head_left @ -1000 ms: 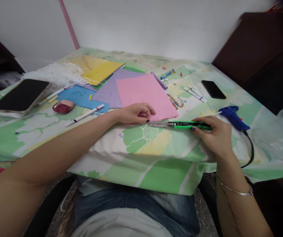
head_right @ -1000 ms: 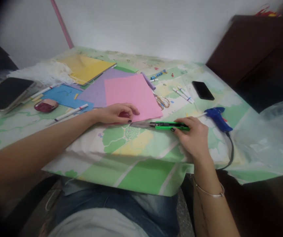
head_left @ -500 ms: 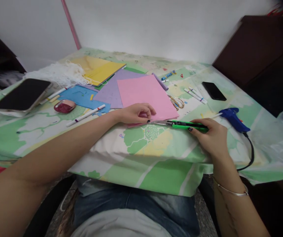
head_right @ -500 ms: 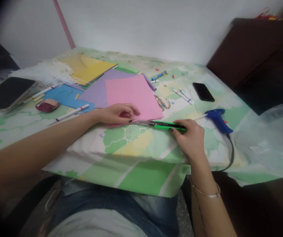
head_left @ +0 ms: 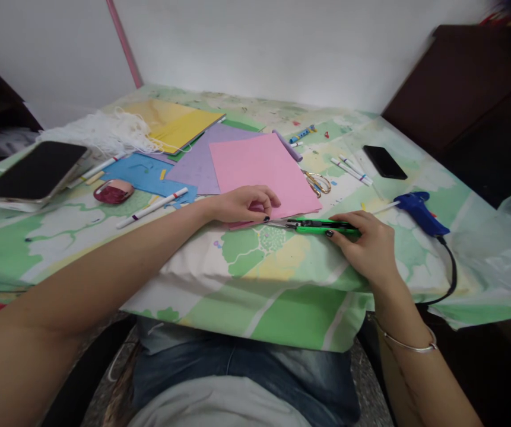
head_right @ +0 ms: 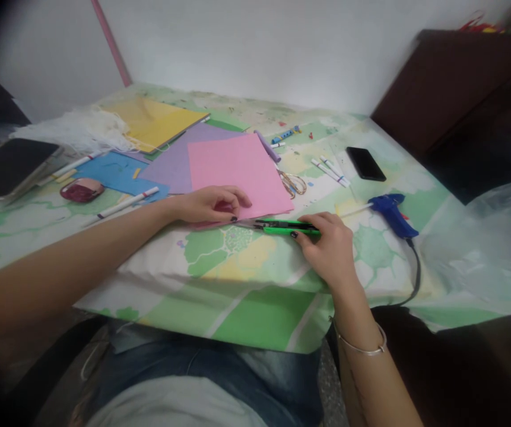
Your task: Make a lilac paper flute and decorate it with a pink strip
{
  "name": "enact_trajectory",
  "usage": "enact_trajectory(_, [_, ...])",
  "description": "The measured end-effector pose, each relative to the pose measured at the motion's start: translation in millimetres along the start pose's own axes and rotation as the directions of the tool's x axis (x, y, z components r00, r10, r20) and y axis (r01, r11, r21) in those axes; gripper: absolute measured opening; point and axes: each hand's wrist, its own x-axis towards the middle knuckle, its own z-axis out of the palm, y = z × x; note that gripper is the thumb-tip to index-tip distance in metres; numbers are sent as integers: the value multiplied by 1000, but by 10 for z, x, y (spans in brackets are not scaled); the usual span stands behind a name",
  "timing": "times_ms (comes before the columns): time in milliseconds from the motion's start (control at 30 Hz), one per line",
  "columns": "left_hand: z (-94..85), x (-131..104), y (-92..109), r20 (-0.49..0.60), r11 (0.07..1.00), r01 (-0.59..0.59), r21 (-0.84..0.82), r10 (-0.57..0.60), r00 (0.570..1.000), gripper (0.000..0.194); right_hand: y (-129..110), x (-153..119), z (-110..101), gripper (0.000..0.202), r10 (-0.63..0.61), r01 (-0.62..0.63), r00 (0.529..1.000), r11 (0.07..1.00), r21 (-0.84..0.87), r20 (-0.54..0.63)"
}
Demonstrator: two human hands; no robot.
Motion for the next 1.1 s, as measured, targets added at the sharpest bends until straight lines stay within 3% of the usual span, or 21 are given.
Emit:
enact_trajectory(733, [9,-5,-20,4,1000,-11,15,11,1000,5,90,5,-30,21,-63,62,997,998,-27,-49])
enact_trajectory(1100, [6,-2,1,5,1000,-7,6,7,1000,4,77,4,-23,23,-56,56,998,998,-23,-17])
